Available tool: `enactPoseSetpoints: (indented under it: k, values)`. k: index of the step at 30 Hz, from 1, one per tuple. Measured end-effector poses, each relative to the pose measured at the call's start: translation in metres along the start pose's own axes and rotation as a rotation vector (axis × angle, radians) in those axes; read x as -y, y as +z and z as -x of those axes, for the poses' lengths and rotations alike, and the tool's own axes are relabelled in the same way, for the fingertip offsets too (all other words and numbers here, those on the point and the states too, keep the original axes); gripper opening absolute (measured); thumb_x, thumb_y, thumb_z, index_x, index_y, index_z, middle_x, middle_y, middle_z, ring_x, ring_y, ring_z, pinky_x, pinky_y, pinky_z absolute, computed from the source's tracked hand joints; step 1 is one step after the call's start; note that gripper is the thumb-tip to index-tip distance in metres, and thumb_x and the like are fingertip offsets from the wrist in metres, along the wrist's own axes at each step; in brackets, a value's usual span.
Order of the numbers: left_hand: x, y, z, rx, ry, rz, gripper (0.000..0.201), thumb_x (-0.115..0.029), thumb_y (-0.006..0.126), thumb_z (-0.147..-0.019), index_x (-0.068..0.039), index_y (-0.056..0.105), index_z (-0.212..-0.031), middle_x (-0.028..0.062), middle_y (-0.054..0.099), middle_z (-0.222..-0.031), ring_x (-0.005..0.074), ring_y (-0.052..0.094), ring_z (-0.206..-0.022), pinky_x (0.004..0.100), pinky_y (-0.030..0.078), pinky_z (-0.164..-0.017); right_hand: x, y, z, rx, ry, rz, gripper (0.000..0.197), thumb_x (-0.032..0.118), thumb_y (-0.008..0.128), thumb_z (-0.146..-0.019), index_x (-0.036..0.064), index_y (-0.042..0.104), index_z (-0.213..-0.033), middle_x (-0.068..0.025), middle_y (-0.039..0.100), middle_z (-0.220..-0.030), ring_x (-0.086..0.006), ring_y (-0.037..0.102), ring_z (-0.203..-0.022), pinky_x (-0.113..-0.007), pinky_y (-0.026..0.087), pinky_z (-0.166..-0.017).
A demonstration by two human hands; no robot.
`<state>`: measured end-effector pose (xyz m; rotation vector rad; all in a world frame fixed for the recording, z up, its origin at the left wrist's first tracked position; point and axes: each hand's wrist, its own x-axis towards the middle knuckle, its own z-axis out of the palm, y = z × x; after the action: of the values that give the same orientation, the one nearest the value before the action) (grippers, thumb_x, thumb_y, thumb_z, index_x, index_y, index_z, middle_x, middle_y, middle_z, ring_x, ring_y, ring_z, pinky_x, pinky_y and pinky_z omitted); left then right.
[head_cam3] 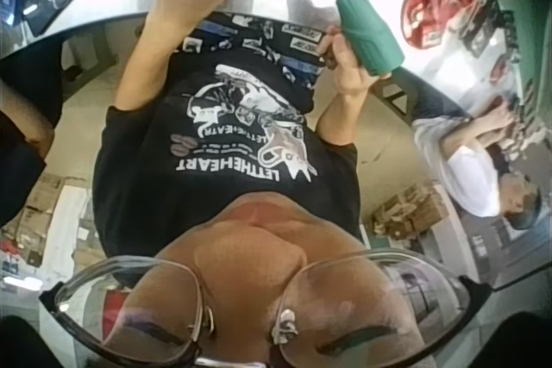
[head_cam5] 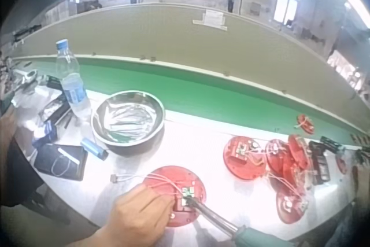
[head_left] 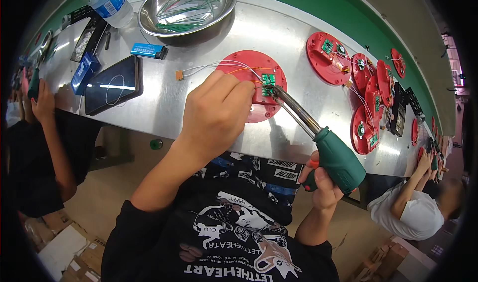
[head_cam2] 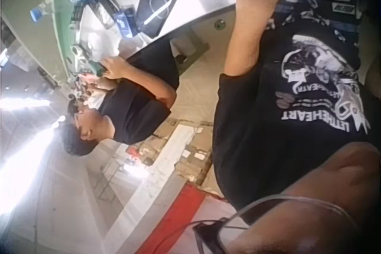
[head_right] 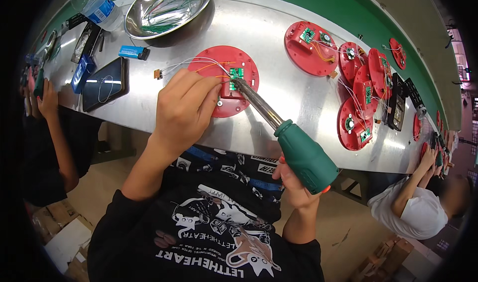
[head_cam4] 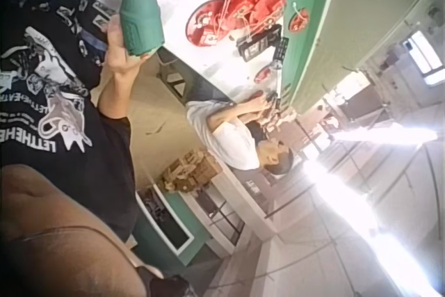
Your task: Soldering components onto small green circuit boards on an assembly line.
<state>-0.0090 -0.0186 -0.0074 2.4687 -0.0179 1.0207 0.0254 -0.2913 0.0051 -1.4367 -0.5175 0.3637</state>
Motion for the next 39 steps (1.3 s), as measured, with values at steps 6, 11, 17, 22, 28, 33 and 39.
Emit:
enactPoseSetpoints:
  k: [6,11,17,22,28,33,39]
  values:
    - [-0.002,-0.003,-0.002,-0.002,-0.001,0.000,0.006,0.000,0.065,-0.079,-0.002,0.064,-0.085,0.0089,0.055,-0.075,0.0266,0.056,-0.070,0.0381,0.047,-0.058,0.002,-0.008,-0.005,0.055,0.023,-0.008,0.035,-0.002,0.061,-0.091,-0.0074,0.057,-0.125,-0.0144,0.063,-0.096,-0.0173,0.063,-0.065,-0.028,0.051,-0.056]
    - [-0.002,-0.005,-0.002,0.060,-0.054,0.009,0.012,0.003,0.072,-0.081,0.003,0.070,-0.093,0.0117,0.065,-0.080,0.0288,0.060,-0.071,0.0384,0.049,-0.064,0.004,-0.002,-0.007,0.006,0.009,0.002,0.034,0.001,0.062,-0.091,-0.0085,0.058,-0.124,-0.0171,0.065,-0.100,-0.0187,0.063,-0.063,-0.028,0.050,-0.056]
    - [-0.006,-0.004,-0.003,0.042,-0.043,0.021,0.012,0.003,0.072,-0.081,0.003,0.071,-0.093,0.0120,0.065,-0.081,0.0289,0.060,-0.072,0.0381,0.049,-0.064,0.000,-0.005,0.002,-0.137,-0.052,0.074,0.055,0.025,0.065,-0.090,-0.0121,0.052,-0.128,-0.0214,0.064,-0.098,-0.0220,0.062,-0.054,-0.029,0.048,-0.047]
    - [-0.006,-0.006,-0.003,0.048,-0.044,-0.003,0.014,0.003,0.071,-0.082,0.003,0.070,-0.096,0.0123,0.065,-0.081,0.0285,0.060,-0.072,0.0376,0.049,-0.064,-0.007,0.003,0.002,-0.128,-0.068,0.080,0.056,0.026,0.065,-0.091,-0.0128,0.052,-0.128,-0.0234,0.064,-0.101,-0.0226,0.063,-0.054,-0.030,0.049,-0.047]
    - [0.003,-0.011,-0.003,-0.225,-0.201,-0.006,0.025,-0.001,0.062,-0.091,0.006,0.065,-0.115,0.0168,0.064,-0.089,0.0308,0.062,-0.079,0.0381,0.051,-0.064,-0.018,0.008,-0.003,-0.158,-0.074,0.026,0.056,0.028,0.066,-0.090,-0.0123,0.053,-0.127,-0.0231,0.064,-0.098,-0.0225,0.062,-0.053,-0.030,0.049,-0.047]
    - [0.001,-0.026,0.006,-0.250,0.164,0.034,0.048,0.008,0.058,-0.075,0.013,0.061,-0.123,0.0203,0.067,-0.093,0.0314,0.066,-0.077,0.0412,0.053,-0.064,-0.025,-0.008,0.004,-0.124,-0.042,-0.037,0.054,0.031,0.066,-0.089,-0.0110,0.054,-0.121,-0.0177,0.065,-0.083,-0.0188,0.058,-0.052,-0.030,0.047,-0.048]
    - [-0.017,-0.019,0.000,-0.082,0.054,0.120,0.045,-0.005,0.057,-0.083,0.007,0.060,-0.126,0.0117,0.056,-0.084,0.0273,0.059,-0.072,0.0376,0.051,-0.064,-0.042,-0.028,0.004,-0.147,-0.159,-0.006,0.056,0.023,0.057,-0.096,-0.0104,0.045,-0.138,-0.0196,0.059,-0.110,-0.0170,0.057,-0.054,-0.027,0.045,-0.048]
